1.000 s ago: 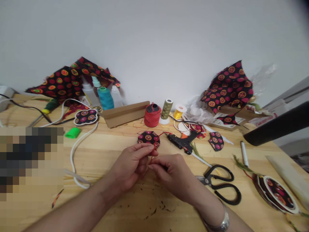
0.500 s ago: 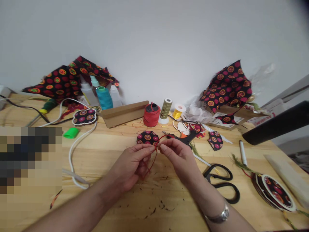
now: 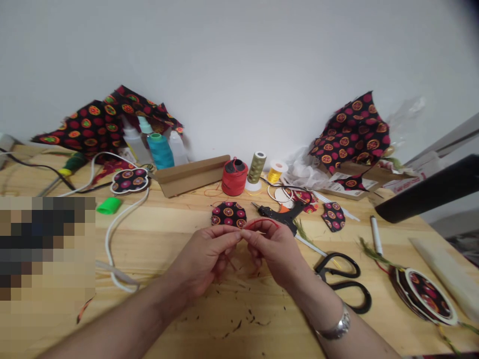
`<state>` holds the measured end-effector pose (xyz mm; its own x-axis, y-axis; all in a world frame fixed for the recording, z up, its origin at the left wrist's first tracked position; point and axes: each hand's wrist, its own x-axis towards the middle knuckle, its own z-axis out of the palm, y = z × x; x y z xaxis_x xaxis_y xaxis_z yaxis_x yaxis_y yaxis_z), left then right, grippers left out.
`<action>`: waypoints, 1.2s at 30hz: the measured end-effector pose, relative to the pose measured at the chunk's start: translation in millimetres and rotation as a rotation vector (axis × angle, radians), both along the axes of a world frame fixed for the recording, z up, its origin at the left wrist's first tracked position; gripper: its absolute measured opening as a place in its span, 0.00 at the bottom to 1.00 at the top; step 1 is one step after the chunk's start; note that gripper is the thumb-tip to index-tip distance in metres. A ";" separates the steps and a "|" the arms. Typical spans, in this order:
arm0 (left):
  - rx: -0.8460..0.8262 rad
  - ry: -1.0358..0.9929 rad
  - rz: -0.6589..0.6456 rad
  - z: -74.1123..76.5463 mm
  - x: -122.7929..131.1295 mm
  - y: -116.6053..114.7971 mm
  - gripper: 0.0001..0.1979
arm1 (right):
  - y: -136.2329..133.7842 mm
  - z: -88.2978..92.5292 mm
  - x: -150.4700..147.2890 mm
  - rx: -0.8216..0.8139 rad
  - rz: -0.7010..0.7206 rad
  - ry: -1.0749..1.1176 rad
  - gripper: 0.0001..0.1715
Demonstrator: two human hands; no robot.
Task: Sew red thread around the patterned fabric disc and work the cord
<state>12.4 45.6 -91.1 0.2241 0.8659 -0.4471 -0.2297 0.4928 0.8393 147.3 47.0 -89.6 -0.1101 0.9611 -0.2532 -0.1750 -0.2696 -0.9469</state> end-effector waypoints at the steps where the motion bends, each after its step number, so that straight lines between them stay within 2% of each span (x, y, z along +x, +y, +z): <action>1: 0.002 0.008 -0.001 -0.3 -0.3 -0.1 0.08 | 0.4 0.3 0.2 0.009 -0.016 -0.014 0.13; 4: 0.005 0.026 -0.018 -0.2 -0.9 0.3 0.08 | 1.5 1.4 1.6 0.060 -0.053 -0.079 0.10; 10: -0.008 0.024 -0.043 1.4 -0.5 1.0 0.09 | 3.2 2.6 6.0 0.097 -0.041 -0.163 0.06; 18: 0.027 0.106 -0.069 0.3 0.0 -0.6 0.09 | 2.6 3.7 7.1 0.091 -0.022 -0.164 0.06; 29: 0.020 0.065 -0.023 1.2 -1.0 0.5 0.08 | 3.7 -2.4 6.9 0.031 0.019 -0.092 0.11; 36: 0.011 0.071 -0.053 -1.6 -1.0 0.2 0.08 | 5.8 -5.7 8.1 0.056 0.020 -0.144 0.10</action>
